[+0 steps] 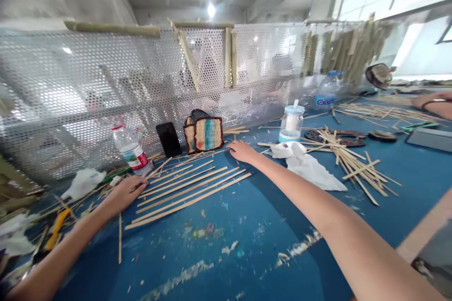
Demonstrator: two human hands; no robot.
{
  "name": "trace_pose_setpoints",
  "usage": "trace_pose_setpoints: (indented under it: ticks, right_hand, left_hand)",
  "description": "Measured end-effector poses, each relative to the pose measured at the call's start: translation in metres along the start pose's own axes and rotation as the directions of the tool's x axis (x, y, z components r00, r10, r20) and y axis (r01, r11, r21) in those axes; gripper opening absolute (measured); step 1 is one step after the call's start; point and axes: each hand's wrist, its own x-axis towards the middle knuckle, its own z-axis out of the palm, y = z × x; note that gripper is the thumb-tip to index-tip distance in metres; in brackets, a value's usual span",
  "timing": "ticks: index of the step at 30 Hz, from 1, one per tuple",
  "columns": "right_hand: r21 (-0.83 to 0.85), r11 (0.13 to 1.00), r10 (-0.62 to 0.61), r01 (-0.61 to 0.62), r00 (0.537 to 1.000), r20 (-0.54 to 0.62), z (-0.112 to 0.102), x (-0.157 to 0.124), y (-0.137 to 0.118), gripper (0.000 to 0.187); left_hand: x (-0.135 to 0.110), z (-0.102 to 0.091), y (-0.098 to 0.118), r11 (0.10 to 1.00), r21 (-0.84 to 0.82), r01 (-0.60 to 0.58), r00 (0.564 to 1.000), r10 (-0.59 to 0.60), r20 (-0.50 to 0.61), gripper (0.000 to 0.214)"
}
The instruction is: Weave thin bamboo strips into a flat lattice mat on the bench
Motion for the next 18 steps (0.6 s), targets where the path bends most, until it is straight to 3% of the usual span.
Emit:
trace_pose_setpoints:
  ticks: [10,18]
  right_hand:
    - [-0.067,0.998,-0.003,0.005,0.999,0.036,-0.014,-0.004,0.010,0.021]
    - [-0.019,0.999,0.042,-0.043,0.999,-0.014,-0.022,-0.005,0.015,0.016]
  left_hand:
    - [-0.001,0.007,-0.005,1.000,-0.022,0.013,0.999,-0.014,-0.029,0.047]
    - [-0.002,0.006,0.001,0.998,-0.038,0.050,0.998,-0.051,-0.026,0.046]
